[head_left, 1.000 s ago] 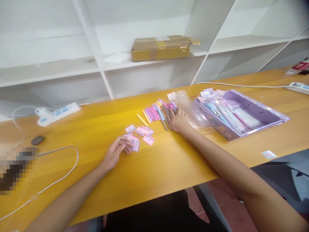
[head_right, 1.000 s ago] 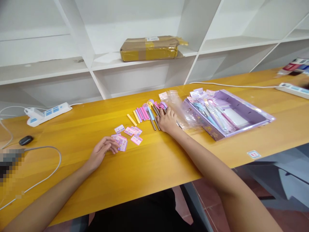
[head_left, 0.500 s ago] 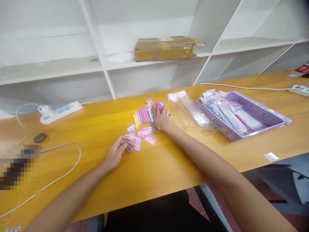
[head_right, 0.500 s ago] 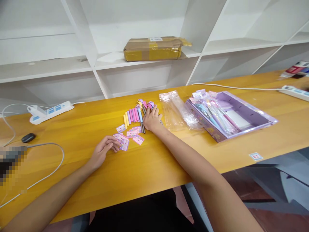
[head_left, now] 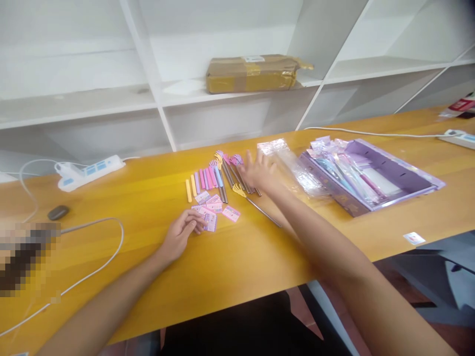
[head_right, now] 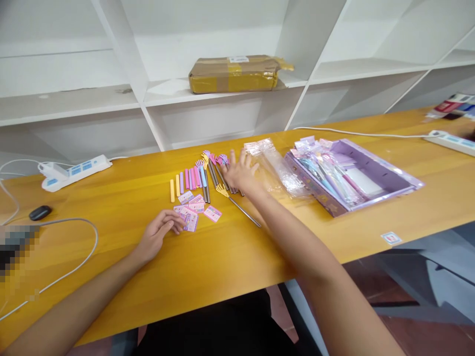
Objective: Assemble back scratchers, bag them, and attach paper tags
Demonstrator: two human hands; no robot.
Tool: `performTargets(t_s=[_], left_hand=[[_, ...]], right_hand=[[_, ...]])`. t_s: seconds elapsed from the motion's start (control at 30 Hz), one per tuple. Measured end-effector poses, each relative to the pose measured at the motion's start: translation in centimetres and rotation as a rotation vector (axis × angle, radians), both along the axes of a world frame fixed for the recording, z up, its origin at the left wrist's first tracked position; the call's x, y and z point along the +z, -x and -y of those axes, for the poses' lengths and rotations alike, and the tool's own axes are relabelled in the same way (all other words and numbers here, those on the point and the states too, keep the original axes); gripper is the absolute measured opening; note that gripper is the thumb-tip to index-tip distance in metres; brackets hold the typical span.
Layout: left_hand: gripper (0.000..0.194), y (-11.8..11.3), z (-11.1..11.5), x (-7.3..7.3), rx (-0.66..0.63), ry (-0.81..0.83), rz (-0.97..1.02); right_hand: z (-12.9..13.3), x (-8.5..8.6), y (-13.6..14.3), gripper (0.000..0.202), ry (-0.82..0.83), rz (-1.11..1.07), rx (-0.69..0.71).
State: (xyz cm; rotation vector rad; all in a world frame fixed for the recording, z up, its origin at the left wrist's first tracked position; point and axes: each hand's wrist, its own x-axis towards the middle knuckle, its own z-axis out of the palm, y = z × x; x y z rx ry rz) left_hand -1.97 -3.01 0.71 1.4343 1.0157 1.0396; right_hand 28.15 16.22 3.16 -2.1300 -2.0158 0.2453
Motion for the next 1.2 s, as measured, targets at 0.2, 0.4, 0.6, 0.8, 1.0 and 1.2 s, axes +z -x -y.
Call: performTargets(t_s=[0.2, 0.4, 0.6, 0.8, 1.0, 1.2], left_hand=[[0.023, -0.1, 0.3, 0.0, -0.015, -0.044, -0.111], [0.027, 0.9, -0.9, 1.7, 0.173, -0.459, -0.705], [0.072, 4.3, -3.5, 0.1, 0.489, -0.348, -1.187], [0.082, 5.2, -5.1, -2.3, 0.447, -0.291, -1.283], [0.076, 3.8, -7.3, -2.0, 0.380, -0.352, -1.224], [0.077, 3.3, -6.8, -0.8, 0.297, -0.453, -1.123]], right_hand=[[-0.6, -1.3, -11.0, 0.108, 0.162, 0.184, -0.146], [1.4, -3.5, -13.5, 0.077, -0.045, 0.122, -0.087], [3.2, -3.0, -11.6, 0.082, -0.105, 0.171, -0.016], [3.6, -3.3, -11.1, 0.071, 0.133, 0.141, -0.051], [3.9, -2.2, -11.1, 0.074, 0.079, 0.161, -0.009], [11.0, -1.2, -10.6, 0.069, -0.105, 0.141, 0.123]])
